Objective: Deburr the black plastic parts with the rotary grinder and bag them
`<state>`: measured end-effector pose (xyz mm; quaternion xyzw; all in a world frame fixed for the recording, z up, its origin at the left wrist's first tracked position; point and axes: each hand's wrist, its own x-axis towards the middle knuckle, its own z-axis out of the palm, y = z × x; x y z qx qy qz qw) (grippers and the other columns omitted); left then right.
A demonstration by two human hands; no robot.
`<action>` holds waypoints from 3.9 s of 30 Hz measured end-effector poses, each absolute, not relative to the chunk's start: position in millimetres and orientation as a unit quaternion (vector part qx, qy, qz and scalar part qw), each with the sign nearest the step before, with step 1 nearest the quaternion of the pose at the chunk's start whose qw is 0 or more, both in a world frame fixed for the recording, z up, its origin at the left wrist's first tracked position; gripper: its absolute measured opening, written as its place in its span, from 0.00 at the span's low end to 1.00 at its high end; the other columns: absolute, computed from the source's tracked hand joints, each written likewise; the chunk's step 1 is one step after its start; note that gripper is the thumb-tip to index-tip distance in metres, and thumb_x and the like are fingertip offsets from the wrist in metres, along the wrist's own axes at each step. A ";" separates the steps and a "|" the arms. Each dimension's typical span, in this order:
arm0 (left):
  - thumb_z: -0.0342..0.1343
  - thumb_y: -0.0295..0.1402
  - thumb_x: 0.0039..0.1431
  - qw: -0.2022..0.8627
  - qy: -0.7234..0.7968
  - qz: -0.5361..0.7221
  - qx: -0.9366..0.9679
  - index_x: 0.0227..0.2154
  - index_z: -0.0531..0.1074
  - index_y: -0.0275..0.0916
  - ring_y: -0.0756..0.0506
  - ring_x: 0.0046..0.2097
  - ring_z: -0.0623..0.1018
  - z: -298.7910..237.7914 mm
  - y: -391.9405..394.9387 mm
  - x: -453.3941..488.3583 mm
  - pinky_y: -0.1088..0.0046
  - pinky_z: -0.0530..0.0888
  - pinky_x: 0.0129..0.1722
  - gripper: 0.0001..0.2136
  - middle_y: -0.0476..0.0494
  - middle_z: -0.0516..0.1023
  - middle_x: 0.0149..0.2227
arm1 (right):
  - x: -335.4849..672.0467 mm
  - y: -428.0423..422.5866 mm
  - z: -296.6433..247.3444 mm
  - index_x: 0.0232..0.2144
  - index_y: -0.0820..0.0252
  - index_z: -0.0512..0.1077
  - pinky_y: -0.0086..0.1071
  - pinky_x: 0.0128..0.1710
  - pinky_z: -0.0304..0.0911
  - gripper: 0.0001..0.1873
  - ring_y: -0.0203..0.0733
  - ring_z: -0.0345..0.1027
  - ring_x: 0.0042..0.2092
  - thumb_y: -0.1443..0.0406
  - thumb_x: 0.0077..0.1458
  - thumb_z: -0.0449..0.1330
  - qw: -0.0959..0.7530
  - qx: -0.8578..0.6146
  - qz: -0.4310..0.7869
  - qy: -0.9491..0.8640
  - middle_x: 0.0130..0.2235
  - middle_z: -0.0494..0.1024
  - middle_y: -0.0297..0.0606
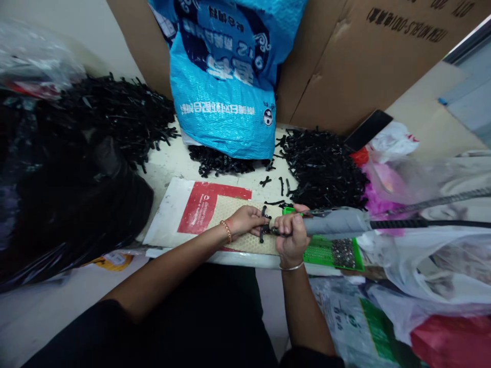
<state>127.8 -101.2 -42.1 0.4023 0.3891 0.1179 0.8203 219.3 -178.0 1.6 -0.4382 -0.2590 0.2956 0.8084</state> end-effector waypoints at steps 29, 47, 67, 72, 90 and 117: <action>0.65 0.24 0.51 0.802 0.428 0.110 0.402 0.22 0.65 0.33 0.50 0.20 0.75 -38.0 -99.7 129.1 0.75 0.75 0.20 0.12 0.46 0.74 0.18 | 225.8 -172.2 -18.7 0.33 0.53 0.66 0.27 0.18 0.56 0.08 0.30 0.48 0.14 0.58 0.54 0.60 0.722 -0.409 0.346 -0.439 0.14 0.54 0.19; 0.65 0.27 0.53 0.831 0.363 0.099 0.409 0.30 0.73 0.31 0.50 0.31 0.79 -38.0 -99.8 121.7 0.76 0.77 0.31 0.06 0.40 0.80 0.32 | 322.2 -183.5 -7.5 0.37 0.58 0.70 0.25 0.19 0.55 0.16 0.28 0.51 0.17 0.56 0.48 0.65 0.793 -0.538 0.136 -0.251 0.16 0.57 0.20; 0.60 0.16 0.51 0.835 0.373 0.086 0.396 0.35 0.75 0.29 0.51 0.31 0.79 -35.3 -98.9 122.1 0.77 0.76 0.31 0.08 0.38 0.81 0.33 | 327.9 -181.5 -27.9 0.35 0.59 0.68 0.26 0.20 0.56 0.14 0.28 0.52 0.17 0.59 0.50 0.65 0.765 -0.564 0.136 -0.279 0.17 0.60 0.20; 0.61 0.17 0.49 0.840 0.369 0.083 0.389 0.35 0.76 0.30 0.50 0.31 0.80 -40.4 -97.4 123.0 0.77 0.76 0.32 0.09 0.38 0.81 0.33 | 328.2 -181.4 -28.3 0.33 0.59 0.68 0.27 0.20 0.56 0.14 0.29 0.52 0.17 0.58 0.48 0.65 0.761 -0.566 0.141 -0.284 0.16 0.60 0.21; 0.66 0.17 0.43 0.858 0.346 0.111 0.364 0.31 0.76 0.29 0.51 0.27 0.78 -46.6 -96.0 123.0 0.78 0.77 0.29 0.10 0.43 0.79 0.28 | 223.5 -153.7 6.0 0.37 0.54 0.66 0.27 0.22 0.54 0.18 0.29 0.47 0.17 0.54 0.47 0.64 0.796 -0.480 0.266 -0.255 0.15 0.55 0.18; 0.61 0.15 0.45 0.852 0.358 0.087 0.371 0.31 0.76 0.29 0.52 0.27 0.77 -43.3 -94.5 123.7 0.78 0.76 0.27 0.09 0.42 0.79 0.28 | 226.1 -154.2 -6.5 0.36 0.56 0.66 0.27 0.22 0.55 0.16 0.29 0.46 0.17 0.55 0.48 0.64 0.805 -0.462 0.259 -0.267 0.15 0.55 0.18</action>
